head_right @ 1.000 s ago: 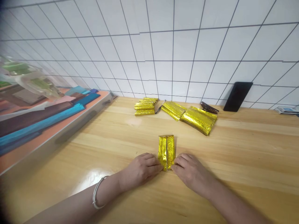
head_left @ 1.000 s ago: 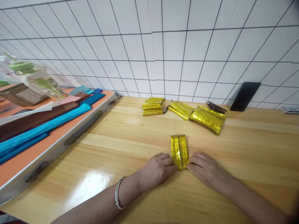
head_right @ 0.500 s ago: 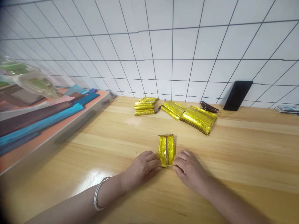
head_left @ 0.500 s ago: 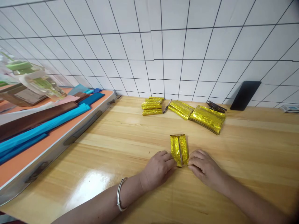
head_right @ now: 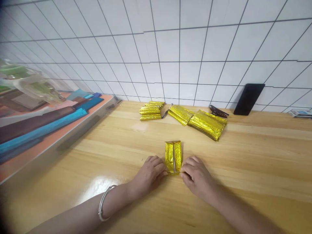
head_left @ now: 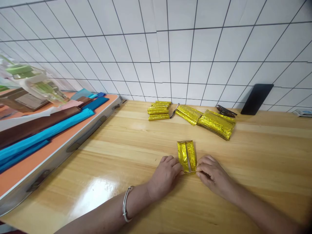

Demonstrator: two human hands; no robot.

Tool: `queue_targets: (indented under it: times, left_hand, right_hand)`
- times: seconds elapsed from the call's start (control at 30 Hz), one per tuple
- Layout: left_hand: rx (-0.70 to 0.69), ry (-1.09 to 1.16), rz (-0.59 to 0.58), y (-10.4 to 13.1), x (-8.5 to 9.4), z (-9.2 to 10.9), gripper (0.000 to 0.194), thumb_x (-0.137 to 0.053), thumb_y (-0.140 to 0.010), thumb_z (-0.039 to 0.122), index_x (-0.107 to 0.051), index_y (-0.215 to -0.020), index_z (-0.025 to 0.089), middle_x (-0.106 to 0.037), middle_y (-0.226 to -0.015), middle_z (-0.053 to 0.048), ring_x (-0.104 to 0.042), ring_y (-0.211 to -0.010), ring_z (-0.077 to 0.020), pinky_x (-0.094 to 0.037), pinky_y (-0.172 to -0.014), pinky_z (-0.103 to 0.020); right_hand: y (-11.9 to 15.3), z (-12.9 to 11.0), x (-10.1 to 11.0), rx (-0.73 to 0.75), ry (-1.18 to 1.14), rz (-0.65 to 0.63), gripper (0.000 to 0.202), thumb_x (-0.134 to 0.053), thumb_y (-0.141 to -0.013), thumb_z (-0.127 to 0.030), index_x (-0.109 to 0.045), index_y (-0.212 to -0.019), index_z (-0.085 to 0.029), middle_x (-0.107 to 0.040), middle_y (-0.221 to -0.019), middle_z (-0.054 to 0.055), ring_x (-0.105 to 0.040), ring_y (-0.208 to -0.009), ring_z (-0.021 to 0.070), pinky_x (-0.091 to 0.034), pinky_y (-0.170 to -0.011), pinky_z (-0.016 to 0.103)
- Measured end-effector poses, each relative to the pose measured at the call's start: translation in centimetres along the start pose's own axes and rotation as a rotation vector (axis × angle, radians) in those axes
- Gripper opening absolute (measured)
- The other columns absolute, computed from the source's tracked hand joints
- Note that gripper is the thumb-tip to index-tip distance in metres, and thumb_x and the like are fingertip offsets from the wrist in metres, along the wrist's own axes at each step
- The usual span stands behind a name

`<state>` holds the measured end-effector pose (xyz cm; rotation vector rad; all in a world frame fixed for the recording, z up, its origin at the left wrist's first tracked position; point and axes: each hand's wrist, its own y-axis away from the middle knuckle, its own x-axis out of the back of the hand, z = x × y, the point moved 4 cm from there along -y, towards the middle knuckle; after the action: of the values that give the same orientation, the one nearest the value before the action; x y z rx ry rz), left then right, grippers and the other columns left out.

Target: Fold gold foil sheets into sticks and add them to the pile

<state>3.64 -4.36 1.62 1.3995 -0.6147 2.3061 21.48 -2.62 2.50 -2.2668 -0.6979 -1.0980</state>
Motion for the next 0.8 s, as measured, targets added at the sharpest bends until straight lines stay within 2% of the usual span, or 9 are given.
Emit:
queue_targets:
  times: [0.27,0.4,0.6,0.8]
  left_hand:
    - [0.048,-0.030,-0.019,-0.24,-0.17,-0.32,0.015,-0.047,-0.089,0.025,-0.054,-0.078,0.018,-0.055,-0.084,-0.003,-0.045,-0.083,-0.0185,-0.035,-0.075,-0.033]
    - [0.034,-0.012,-0.007,-0.19,-0.03,-0.24,0.015,-0.047,-0.089,0.025,-0.054,-0.078,0.018,-0.054,-0.084,-0.004,-0.046,-0.083,-0.0185,-0.036,-0.076,-0.033]
    - [0.040,0.011,0.029,-0.19,0.11,-0.13,0.012,-0.049,-0.085,0.023,-0.055,-0.076,0.018,-0.053,-0.081,-0.004,-0.046,-0.082,-0.0185,-0.036,-0.075,-0.033]
    - [0.077,0.015,0.045,-0.16,0.21,-0.24,0.012,-0.052,-0.083,0.024,-0.056,-0.074,0.018,-0.053,-0.082,-0.004,-0.046,-0.083,-0.0189,-0.036,-0.076,-0.034]
  right_hand:
    - [0.21,0.16,0.17,0.033,0.002,-0.021,0.002,-0.057,-0.081,-0.019,-0.058,-0.082,-0.021,-0.059,-0.086,0.005,-0.051,-0.086,0.0198,-0.043,-0.075,0.036]
    - [0.23,0.31,0.25,0.044,-0.006,-0.036,0.006,-0.059,-0.080,-0.020,-0.059,-0.086,-0.021,-0.060,-0.088,0.005,-0.051,-0.088,0.0198,-0.043,-0.077,0.036]
    - [-0.12,0.58,-0.06,0.003,-0.050,-0.010,0.010,-0.054,-0.085,-0.022,-0.061,-0.077,-0.021,-0.060,-0.079,0.003,-0.052,-0.080,0.0177,-0.042,-0.071,0.033]
    - [-0.29,0.53,-0.40,-0.062,-0.061,0.045,0.010,-0.055,-0.079,-0.015,-0.059,-0.073,-0.021,-0.058,-0.076,0.002,-0.051,-0.079,0.0182,-0.042,-0.071,0.034]
